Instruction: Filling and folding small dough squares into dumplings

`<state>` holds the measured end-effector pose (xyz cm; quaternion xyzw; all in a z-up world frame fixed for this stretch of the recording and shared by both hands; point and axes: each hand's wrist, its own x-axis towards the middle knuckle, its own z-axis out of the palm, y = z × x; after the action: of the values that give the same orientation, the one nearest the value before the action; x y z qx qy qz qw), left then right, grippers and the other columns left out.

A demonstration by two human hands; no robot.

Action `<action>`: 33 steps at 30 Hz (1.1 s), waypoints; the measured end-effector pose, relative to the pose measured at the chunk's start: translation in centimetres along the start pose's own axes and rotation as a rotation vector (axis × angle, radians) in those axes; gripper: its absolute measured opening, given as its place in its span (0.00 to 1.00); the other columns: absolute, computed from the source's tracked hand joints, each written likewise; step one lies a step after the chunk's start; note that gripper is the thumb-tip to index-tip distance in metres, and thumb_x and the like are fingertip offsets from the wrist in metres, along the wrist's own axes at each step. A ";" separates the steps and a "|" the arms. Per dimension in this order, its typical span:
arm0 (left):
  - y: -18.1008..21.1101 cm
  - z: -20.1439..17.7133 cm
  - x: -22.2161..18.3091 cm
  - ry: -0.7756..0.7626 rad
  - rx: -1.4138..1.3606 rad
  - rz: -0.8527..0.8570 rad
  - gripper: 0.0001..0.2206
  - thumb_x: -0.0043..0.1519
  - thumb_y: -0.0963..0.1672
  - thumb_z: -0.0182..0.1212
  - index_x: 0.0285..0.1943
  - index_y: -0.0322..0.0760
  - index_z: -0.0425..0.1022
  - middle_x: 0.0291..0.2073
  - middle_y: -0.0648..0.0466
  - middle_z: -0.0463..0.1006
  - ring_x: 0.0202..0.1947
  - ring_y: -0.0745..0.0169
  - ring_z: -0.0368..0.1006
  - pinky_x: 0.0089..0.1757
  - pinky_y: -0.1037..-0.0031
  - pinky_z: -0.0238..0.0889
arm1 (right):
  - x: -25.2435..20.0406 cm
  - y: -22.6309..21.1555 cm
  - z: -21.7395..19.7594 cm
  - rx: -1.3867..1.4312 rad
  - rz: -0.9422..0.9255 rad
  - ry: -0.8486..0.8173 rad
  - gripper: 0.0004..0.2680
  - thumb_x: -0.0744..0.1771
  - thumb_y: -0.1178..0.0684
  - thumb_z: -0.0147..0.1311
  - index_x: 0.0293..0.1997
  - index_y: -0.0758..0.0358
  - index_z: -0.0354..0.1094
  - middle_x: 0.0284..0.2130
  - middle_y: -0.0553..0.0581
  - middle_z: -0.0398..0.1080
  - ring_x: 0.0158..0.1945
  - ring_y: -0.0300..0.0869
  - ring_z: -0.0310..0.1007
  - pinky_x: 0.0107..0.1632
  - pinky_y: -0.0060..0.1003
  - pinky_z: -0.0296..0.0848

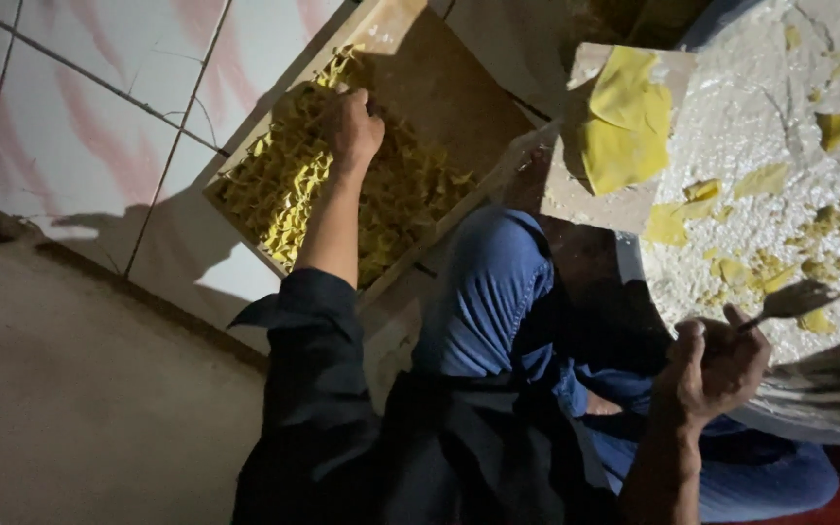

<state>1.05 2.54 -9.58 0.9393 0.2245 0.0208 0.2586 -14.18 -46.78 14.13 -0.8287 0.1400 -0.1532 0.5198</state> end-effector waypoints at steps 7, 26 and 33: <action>16.6 -7.5 -5.0 0.277 -0.517 0.432 0.09 0.63 0.38 0.58 0.50 0.32 0.77 0.42 0.44 0.79 0.45 0.48 0.75 0.50 0.64 0.69 | 0.2 -0.2 -0.4 0.123 0.013 -0.044 0.10 0.74 0.57 0.49 0.61 0.68 0.56 0.34 0.65 0.69 0.30 0.40 0.63 0.33 0.30 0.60; 31.2 -9.1 -11.3 -0.015 0.167 1.141 0.11 0.61 0.43 0.68 0.46 0.36 0.70 0.42 0.48 0.72 0.39 0.53 0.67 0.39 0.69 0.67 | 1.1 -0.6 -2.1 0.266 -0.028 -0.203 0.11 0.72 0.58 0.52 0.61 0.68 0.60 0.33 0.61 0.70 0.25 0.37 0.61 0.30 0.31 0.60; 31.1 -8.0 -11.0 -0.147 -0.054 0.990 0.06 0.66 0.38 0.50 0.43 0.30 0.74 0.39 0.42 0.78 0.39 0.46 0.72 0.37 0.66 0.70 | 1.2 -0.8 -2.4 0.297 -0.027 -0.252 0.11 0.72 0.57 0.52 0.62 0.68 0.60 0.33 0.60 0.70 0.25 0.36 0.61 0.31 0.29 0.60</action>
<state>2.75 -22.25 13.57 0.9252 -0.2676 0.0803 0.2569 -14.04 -48.91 15.98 -0.7573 0.0388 -0.0741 0.6477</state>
